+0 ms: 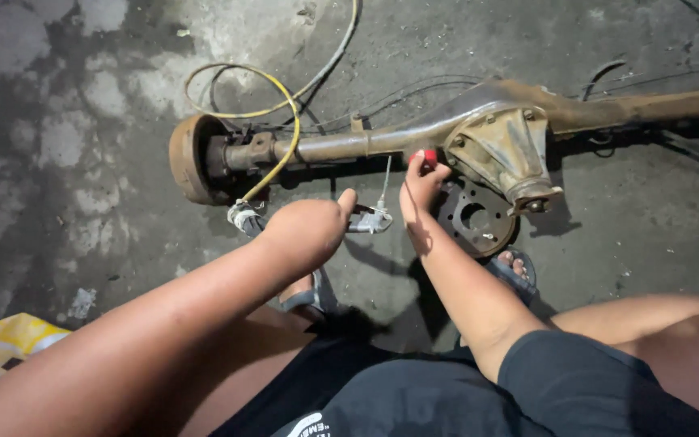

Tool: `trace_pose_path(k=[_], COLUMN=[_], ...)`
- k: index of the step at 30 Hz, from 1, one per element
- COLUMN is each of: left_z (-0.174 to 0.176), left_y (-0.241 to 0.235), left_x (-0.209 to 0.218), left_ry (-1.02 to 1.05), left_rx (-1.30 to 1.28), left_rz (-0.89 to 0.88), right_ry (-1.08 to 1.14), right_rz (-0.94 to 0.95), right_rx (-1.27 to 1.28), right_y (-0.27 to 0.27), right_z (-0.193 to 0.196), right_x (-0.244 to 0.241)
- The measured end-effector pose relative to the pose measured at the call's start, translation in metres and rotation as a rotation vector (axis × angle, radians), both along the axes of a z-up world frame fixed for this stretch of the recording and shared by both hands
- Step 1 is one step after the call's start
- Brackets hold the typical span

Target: The person scrubs a car axle assembly with a red-handled brush and a white cloth. They wipe the axle tube, differential housing, and brake drum area repeatedly, moving the cloth and brush between different sections of the metal part.

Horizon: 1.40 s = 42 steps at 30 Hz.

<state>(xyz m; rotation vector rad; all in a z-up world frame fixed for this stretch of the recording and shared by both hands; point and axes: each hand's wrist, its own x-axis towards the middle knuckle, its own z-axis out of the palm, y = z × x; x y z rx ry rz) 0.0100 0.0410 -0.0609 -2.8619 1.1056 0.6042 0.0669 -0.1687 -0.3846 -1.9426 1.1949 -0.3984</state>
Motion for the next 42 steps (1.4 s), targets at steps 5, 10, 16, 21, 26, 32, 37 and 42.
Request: trace_pose_path(k=[5, 10, 16, 21, 26, 32, 37, 42], left_z=[0.011, -0.013, 0.008, 0.020, 0.025, 0.052, 0.027, 0.019], left_y=[0.011, 0.045, 0.051, 0.058, 0.086, 0.095, 0.104, 0.104], left_x=[0.013, 0.014, 0.021, 0.038, 0.046, 0.037, 0.047, 0.045], left_ry=[0.081, 0.018, -0.016, 0.139, -0.042, -0.108, -0.074, 0.005], left_rx=[0.116, 0.116, 0.146, 0.201, 0.189, 0.338, 0.314, 0.197], left_rz=[0.085, 0.094, 0.122, 0.213, 0.064, -0.018, 0.040, 0.125], right_ry=[-0.100, -0.190, -0.049, -0.212, -0.257, -0.379, -0.570, -0.730], right_rz=[0.046, 0.166, 0.128, 0.379, 0.769, 1.034, 1.258, 1.501], right_rx=[-0.012, -0.015, -0.177, -0.323, -0.609, -0.961, -1.218, -1.399], right_y=[0.022, 0.023, 0.040, 0.050, 0.039, 0.064, 0.076, 0.016], right_z=[0.010, 0.023, 0.039, 0.035, 0.027, 0.041, 0.030, 0.036], right_x=[0.001, -0.004, -0.008, -0.015, -0.008, 0.009, 0.046, 0.057])
